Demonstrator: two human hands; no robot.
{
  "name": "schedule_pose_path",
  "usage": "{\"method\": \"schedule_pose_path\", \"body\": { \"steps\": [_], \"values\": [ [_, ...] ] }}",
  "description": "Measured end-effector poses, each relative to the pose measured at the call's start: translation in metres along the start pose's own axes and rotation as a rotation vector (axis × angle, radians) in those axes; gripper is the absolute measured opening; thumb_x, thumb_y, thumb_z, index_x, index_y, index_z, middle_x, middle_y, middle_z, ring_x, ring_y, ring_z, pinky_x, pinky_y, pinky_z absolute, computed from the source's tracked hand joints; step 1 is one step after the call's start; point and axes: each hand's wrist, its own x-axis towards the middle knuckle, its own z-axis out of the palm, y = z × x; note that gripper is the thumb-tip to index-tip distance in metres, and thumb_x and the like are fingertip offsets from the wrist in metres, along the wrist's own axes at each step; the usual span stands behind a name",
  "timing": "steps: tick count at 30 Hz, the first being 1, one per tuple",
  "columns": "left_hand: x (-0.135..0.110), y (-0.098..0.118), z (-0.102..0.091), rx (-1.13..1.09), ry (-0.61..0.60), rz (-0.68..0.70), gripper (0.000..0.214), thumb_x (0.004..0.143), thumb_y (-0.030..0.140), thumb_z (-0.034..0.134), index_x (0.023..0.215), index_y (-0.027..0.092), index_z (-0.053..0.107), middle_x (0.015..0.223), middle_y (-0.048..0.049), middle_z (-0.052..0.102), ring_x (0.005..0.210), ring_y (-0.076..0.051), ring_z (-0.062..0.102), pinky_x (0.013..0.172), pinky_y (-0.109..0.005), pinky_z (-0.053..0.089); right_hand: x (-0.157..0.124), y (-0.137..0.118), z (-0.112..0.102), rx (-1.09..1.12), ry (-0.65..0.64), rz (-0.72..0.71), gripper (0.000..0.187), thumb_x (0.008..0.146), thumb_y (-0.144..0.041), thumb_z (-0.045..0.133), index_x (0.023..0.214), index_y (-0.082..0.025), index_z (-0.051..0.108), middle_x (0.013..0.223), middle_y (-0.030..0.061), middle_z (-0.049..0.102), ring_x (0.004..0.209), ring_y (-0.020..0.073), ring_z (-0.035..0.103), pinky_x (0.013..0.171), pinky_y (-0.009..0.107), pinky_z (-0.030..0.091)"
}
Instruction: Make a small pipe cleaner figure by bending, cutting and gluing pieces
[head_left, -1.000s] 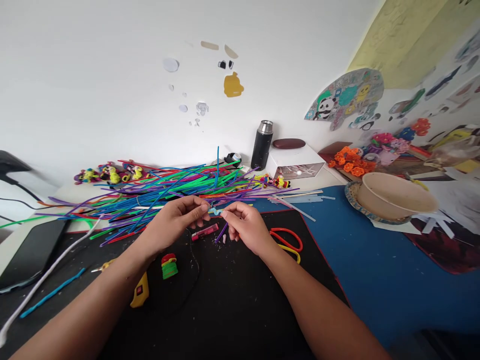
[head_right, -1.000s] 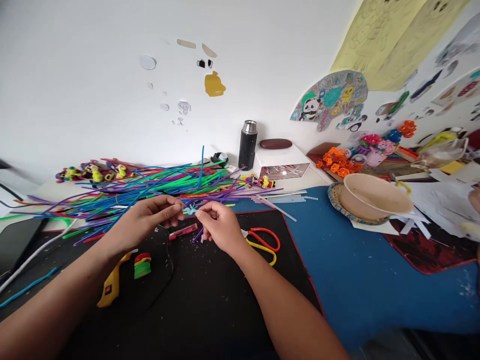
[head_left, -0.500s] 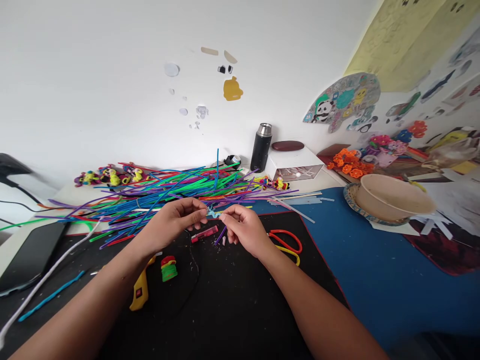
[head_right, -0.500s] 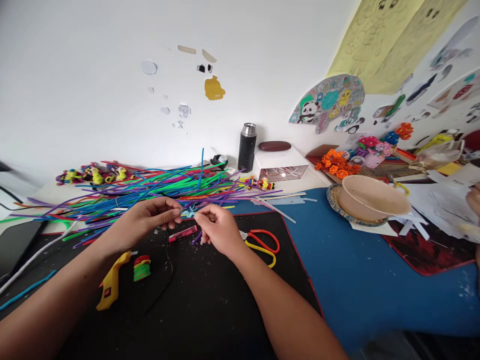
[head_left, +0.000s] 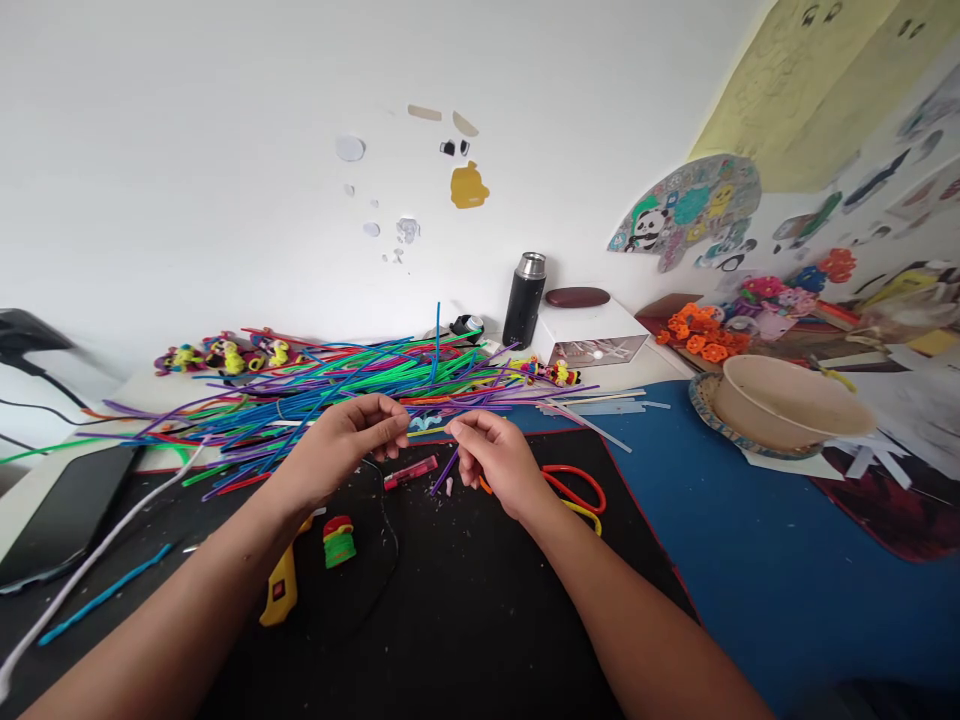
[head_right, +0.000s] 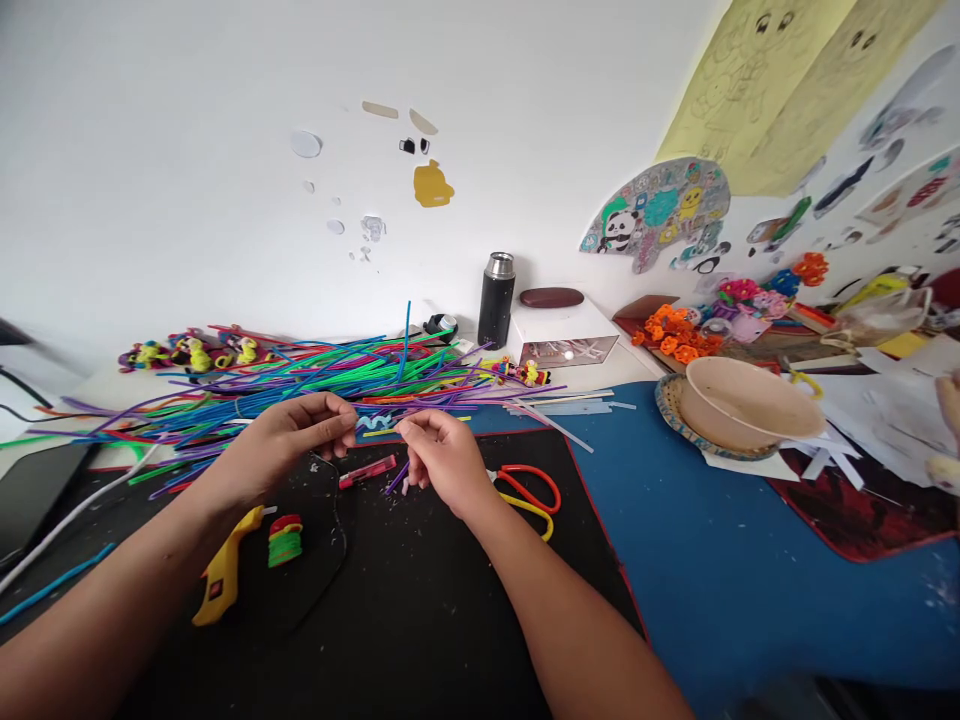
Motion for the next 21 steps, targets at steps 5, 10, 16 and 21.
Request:
{"method": "schedule_pose_path", "body": {
  "steps": [5, 10, 16, 21],
  "values": [
    [-0.0007, -0.0040, 0.0009, -0.031, -0.019, -0.007, 0.049, 0.078, 0.067, 0.080, 0.085, 0.020, 0.068, 0.075, -0.0024, 0.070, 0.067, -0.018, 0.064, 0.062, -0.029, 0.051, -0.0006, 0.0005, 0.0013, 0.006, -0.007, 0.015, 0.036, 0.083, -0.054, 0.075, 0.091, -0.020, 0.066, 0.052, -0.0081, 0.056, 0.039, 0.0103, 0.051, 0.039, 0.021, 0.037],
    [-0.0006, -0.0096, 0.0032, -0.022, -0.069, -0.016, 0.046, 0.082, 0.065, 0.077, 0.089, 0.020, 0.070, 0.076, -0.0026, 0.071, 0.067, -0.018, 0.063, 0.064, -0.029, 0.051, -0.0021, -0.0003, 0.0022, 0.030, -0.024, 0.024, 0.041, 0.082, -0.058, 0.076, 0.093, -0.020, 0.066, 0.052, -0.0084, 0.056, 0.039, 0.0108, 0.052, 0.039, 0.022, 0.037],
    [-0.0004, -0.0068, 0.0078, -0.021, -0.093, -0.046, 0.048, 0.080, 0.067, 0.076, 0.086, 0.020, 0.069, 0.074, -0.0018, 0.070, 0.065, -0.017, 0.061, 0.063, -0.029, 0.051, -0.0027, -0.0001, 0.0029, 0.020, -0.035, 0.017, 0.040, 0.084, -0.058, 0.075, 0.092, -0.020, 0.066, 0.053, -0.0079, 0.056, 0.041, 0.0108, 0.053, 0.039, 0.022, 0.038],
    [-0.0004, -0.0043, 0.0098, -0.027, -0.127, -0.062, 0.048, 0.079, 0.067, 0.076, 0.083, 0.020, 0.068, 0.073, -0.0020, 0.069, 0.063, -0.017, 0.060, 0.060, -0.029, 0.052, -0.0028, 0.0011, 0.0033, -0.007, -0.034, 0.017, 0.039, 0.083, -0.058, 0.075, 0.090, -0.020, 0.066, 0.053, -0.0079, 0.055, 0.041, 0.0109, 0.052, 0.039, 0.022, 0.038]
  ]
}}
